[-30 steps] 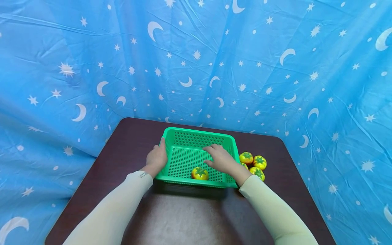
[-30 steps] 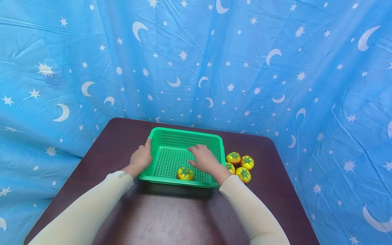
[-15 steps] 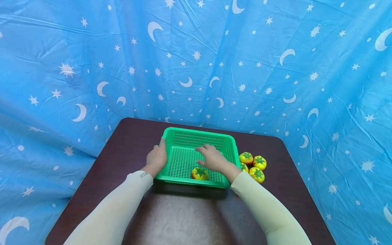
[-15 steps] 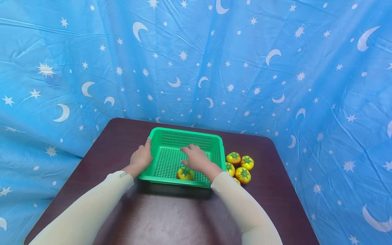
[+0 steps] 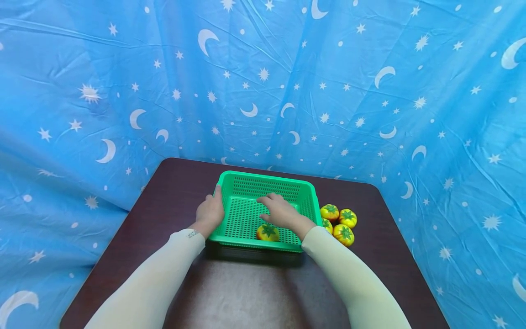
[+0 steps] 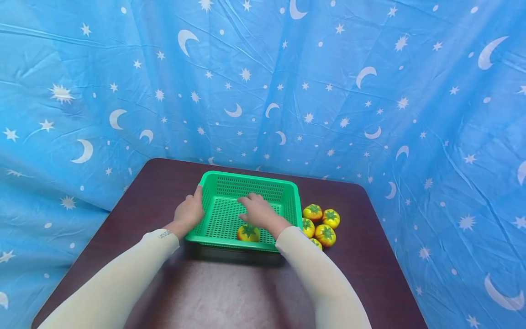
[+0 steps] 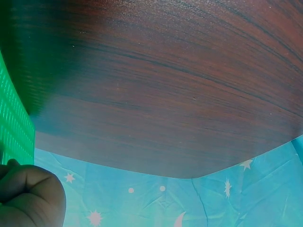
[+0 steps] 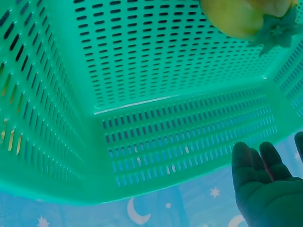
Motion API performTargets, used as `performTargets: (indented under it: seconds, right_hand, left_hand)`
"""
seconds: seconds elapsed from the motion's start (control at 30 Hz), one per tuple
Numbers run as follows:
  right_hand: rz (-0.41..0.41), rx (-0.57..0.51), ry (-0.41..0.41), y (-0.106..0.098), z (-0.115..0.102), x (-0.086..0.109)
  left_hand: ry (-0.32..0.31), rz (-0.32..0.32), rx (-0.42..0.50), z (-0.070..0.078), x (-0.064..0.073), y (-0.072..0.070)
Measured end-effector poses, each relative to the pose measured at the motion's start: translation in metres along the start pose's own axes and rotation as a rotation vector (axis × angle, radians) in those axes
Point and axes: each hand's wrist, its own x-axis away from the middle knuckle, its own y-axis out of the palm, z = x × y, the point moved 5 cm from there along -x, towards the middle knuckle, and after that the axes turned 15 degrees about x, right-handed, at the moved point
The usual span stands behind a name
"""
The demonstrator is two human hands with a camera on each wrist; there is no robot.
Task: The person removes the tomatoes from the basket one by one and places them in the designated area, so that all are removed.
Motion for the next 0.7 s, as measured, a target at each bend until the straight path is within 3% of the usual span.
performTargets:
  seconds: [0.7]
  right_hand:
    - [-0.14,0.06,-0.054,0.024,-0.017,-0.015]
  left_hand:
    - [-0.001,0.003,0.001,0.002,0.002,-0.001]
